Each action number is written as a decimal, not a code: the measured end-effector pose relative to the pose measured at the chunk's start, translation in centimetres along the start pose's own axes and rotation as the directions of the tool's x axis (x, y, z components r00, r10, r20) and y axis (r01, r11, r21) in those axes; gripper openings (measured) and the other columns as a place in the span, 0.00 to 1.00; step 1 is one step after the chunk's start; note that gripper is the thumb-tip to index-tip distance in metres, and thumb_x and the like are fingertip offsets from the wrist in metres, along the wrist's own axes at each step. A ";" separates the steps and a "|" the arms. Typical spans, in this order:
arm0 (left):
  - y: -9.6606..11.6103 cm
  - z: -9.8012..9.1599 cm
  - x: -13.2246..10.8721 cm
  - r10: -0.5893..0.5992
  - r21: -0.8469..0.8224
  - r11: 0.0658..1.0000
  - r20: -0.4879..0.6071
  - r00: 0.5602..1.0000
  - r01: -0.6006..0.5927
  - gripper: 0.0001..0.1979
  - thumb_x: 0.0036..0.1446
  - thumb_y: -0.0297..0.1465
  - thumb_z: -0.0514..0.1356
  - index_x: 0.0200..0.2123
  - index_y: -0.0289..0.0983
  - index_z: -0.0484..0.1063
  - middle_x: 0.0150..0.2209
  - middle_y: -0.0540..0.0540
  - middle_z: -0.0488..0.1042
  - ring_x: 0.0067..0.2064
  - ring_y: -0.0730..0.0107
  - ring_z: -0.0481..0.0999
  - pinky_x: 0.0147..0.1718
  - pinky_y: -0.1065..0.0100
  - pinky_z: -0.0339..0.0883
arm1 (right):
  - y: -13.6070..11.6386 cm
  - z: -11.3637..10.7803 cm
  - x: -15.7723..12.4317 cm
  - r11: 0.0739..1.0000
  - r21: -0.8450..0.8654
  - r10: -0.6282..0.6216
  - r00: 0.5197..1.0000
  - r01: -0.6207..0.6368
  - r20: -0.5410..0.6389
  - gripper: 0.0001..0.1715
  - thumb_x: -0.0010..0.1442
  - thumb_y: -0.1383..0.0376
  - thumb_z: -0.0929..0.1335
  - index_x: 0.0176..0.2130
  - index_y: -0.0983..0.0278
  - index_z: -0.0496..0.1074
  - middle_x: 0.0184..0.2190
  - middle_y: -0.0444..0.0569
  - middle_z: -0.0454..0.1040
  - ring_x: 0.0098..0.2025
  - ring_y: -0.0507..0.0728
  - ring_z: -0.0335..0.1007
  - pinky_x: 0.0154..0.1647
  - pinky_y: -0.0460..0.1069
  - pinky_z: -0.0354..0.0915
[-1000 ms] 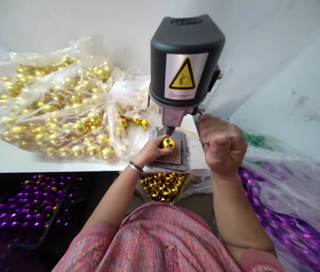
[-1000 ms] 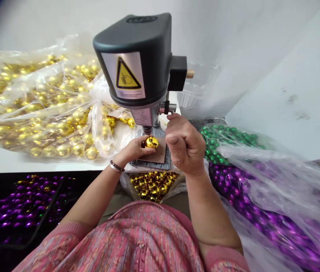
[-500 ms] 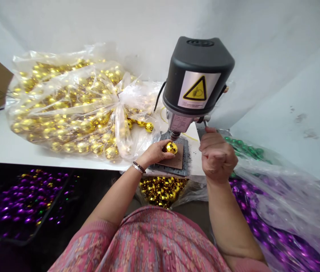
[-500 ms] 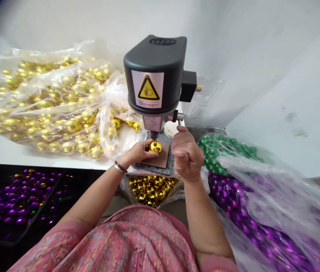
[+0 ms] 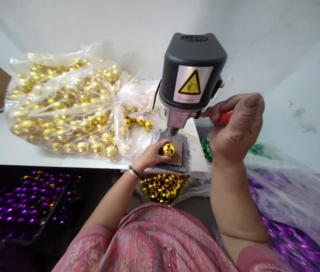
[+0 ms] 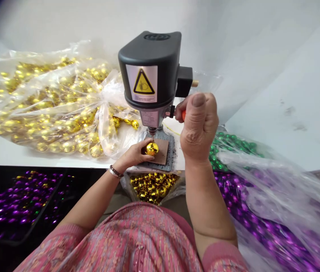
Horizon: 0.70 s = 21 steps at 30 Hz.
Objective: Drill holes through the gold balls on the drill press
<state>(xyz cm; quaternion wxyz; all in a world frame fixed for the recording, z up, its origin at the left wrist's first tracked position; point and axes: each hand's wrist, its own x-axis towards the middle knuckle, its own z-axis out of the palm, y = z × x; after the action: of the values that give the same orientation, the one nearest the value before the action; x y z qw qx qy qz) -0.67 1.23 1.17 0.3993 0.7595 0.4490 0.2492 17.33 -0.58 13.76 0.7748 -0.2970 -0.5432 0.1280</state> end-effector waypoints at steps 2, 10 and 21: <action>-0.1 -0.5 -0.7 0.035 -0.006 0.999 0.019 0.999 -0.035 0.33 0.48 0.29 0.69 0.59 0.37 0.71 0.56 0.43 0.77 0.55 0.60 0.75 0.58 0.63 0.66 | 0.1 0.0 -0.2 1.000 0.008 -0.001 1.000 0.001 -0.011 0.21 0.68 0.51 0.59 0.30 0.61 0.61 0.21 0.40 0.57 0.24 0.47 0.60 0.29 0.48 0.61; 0.2 -3.9 -1.9 -0.073 -0.097 0.993 -0.037 0.997 0.069 0.25 0.54 0.40 0.65 0.54 0.37 0.77 0.43 0.44 0.81 0.33 0.71 0.74 0.37 0.68 0.71 | 0.4 -0.2 -0.7 0.999 0.047 -0.013 0.999 0.016 -0.051 0.20 0.65 0.51 0.63 0.29 0.61 0.64 0.21 0.40 0.57 0.23 0.47 0.60 0.28 0.48 0.62; -4.3 -6.4 8.6 -0.392 0.195 0.839 -0.429 0.814 0.507 0.16 0.62 0.34 0.56 0.42 0.29 0.79 0.46 0.27 0.80 0.52 0.50 0.78 0.47 0.62 0.68 | 0.3 -0.5 -0.9 0.998 0.043 -0.040 0.999 0.040 -0.014 0.18 0.66 0.52 0.63 0.30 0.60 0.67 0.21 0.39 0.61 0.25 0.48 0.64 0.31 0.49 0.66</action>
<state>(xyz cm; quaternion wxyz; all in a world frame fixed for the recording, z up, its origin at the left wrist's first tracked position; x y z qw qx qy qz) -3.38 12.50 1.38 0.2345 0.6201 0.7173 0.2142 17.53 -0.99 12.82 0.7870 -0.2702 -0.5411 0.1224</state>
